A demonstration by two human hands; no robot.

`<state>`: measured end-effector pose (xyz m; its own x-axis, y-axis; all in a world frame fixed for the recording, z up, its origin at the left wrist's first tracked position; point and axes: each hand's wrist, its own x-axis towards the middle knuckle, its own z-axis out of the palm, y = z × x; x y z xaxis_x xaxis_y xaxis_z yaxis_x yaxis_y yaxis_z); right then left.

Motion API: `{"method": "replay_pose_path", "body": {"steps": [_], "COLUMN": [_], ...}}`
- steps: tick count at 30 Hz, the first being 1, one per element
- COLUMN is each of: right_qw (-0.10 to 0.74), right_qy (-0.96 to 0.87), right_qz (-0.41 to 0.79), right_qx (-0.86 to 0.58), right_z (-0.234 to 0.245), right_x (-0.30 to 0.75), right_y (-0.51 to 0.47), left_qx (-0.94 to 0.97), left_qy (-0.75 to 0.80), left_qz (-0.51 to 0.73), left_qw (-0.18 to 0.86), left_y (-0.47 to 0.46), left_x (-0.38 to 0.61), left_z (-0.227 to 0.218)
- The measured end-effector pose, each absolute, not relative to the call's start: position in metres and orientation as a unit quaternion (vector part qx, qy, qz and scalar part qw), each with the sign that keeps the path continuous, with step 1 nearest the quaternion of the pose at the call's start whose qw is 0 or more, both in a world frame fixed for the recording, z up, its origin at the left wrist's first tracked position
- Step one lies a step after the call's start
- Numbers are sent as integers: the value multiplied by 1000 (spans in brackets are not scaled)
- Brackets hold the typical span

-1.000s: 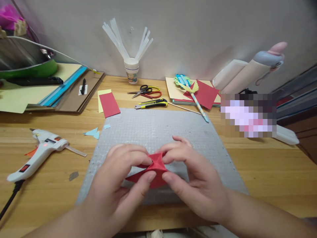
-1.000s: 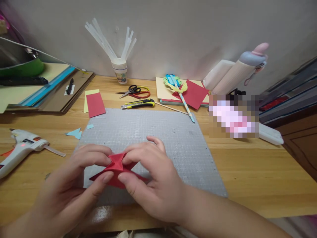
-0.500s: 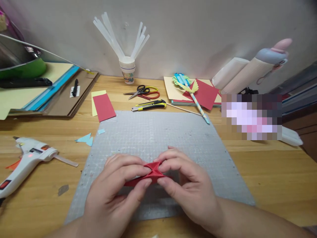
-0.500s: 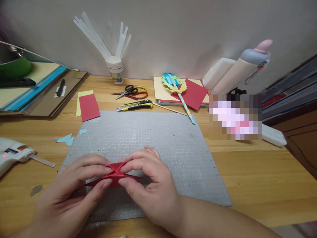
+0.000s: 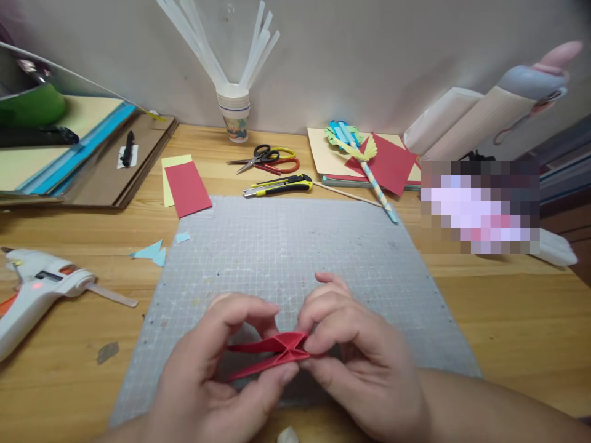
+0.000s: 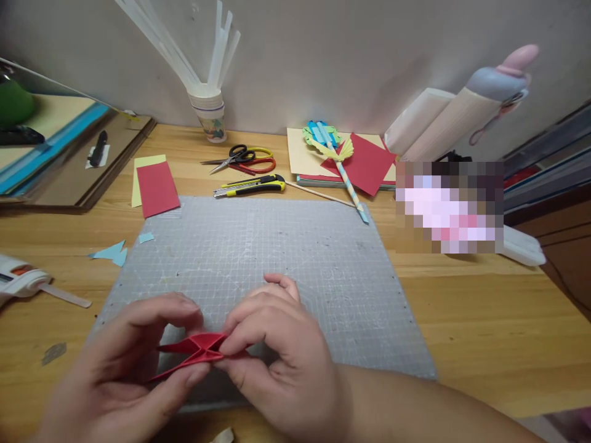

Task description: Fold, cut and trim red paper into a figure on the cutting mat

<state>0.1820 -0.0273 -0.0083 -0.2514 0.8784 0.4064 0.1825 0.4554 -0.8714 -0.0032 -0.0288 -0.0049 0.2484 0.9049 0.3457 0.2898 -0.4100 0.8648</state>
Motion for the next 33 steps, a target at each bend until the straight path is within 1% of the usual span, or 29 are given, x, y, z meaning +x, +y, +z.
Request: {"method": "replay_pose_path", "body": {"steps": [3,9,19,26,33], "right_qw": [492,456,462,442,429], "right_qy": [-693,-715,-716,-720,-725], "right_qz": [372,365,371,374,402], "right_qx": [-373,-385,-369,-384,-358], "right_z": [-8,-8,-8,-6,-3], "right_x": [182,182,182,183,184], "right_y": [-28,-25,-26,-26,-25], "left_qx": [737,714,733,770,792], "left_qy": [390,386,372,371,335], "left_qz": [411,433,440,387,377], "left_qw": [368,392,361,345,343], "left_y": [-29,-27,-24,-19,-18], "left_x": [-5,-8,-6,-4,-4], "left_z": [-4,-4,-2,3,8]}}
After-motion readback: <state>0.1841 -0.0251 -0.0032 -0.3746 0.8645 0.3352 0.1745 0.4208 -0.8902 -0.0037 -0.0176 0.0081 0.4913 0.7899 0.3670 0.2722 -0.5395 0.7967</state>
